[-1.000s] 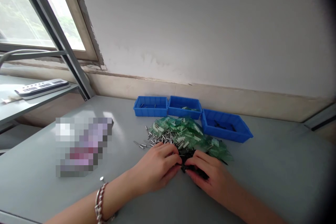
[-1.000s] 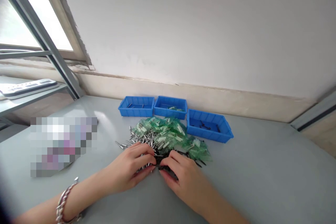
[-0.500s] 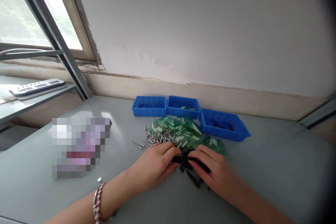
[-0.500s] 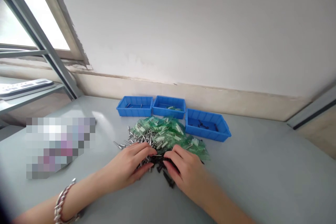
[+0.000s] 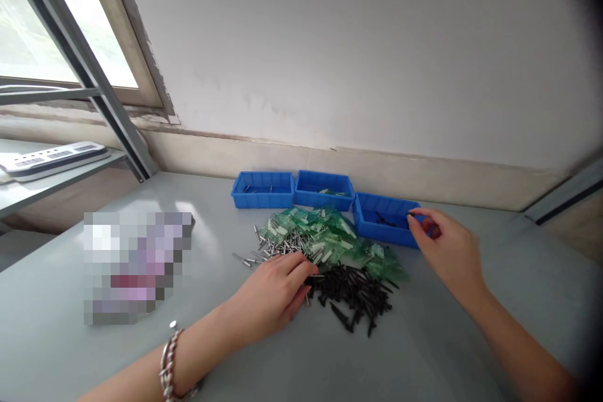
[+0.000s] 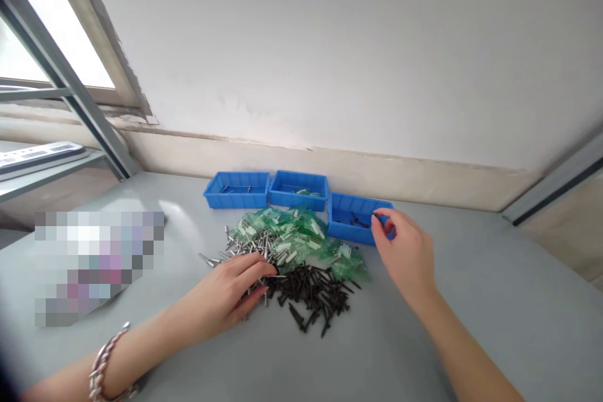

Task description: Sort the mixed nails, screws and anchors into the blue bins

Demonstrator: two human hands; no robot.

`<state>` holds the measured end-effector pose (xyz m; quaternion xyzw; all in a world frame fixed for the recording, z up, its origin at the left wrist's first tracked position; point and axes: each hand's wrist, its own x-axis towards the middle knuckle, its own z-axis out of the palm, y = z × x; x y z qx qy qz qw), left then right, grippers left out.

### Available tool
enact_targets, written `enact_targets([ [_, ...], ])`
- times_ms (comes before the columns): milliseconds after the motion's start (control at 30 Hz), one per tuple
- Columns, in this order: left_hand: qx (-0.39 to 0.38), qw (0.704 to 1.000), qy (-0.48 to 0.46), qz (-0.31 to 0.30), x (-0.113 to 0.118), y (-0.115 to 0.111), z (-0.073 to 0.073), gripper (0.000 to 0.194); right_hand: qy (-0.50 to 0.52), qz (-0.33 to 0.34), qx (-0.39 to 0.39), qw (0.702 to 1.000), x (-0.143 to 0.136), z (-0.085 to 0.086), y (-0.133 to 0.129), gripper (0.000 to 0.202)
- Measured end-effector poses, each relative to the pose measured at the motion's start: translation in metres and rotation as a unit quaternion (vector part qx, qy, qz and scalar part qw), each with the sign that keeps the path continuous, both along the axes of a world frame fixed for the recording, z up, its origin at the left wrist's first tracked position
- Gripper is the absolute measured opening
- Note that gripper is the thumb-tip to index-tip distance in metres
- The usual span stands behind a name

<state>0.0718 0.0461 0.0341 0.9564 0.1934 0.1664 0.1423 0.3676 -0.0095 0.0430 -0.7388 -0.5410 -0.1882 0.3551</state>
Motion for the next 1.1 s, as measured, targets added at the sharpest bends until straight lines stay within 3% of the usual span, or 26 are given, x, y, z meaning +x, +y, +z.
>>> enact_targets([
  [633,-0.007,1.0,0.0,-0.004,-0.0011,0.0002,0.0005,0.02,-0.024,0.004,-0.029,0.999,0.0029,-0.0016,0.0042,0.043],
  [1100,0.01,1.0,0.001,0.016,-0.0073,0.0074,0.007,0.025,-0.006,0.023,-0.045,0.999,-0.0065,0.0028,-0.0005,0.034],
])
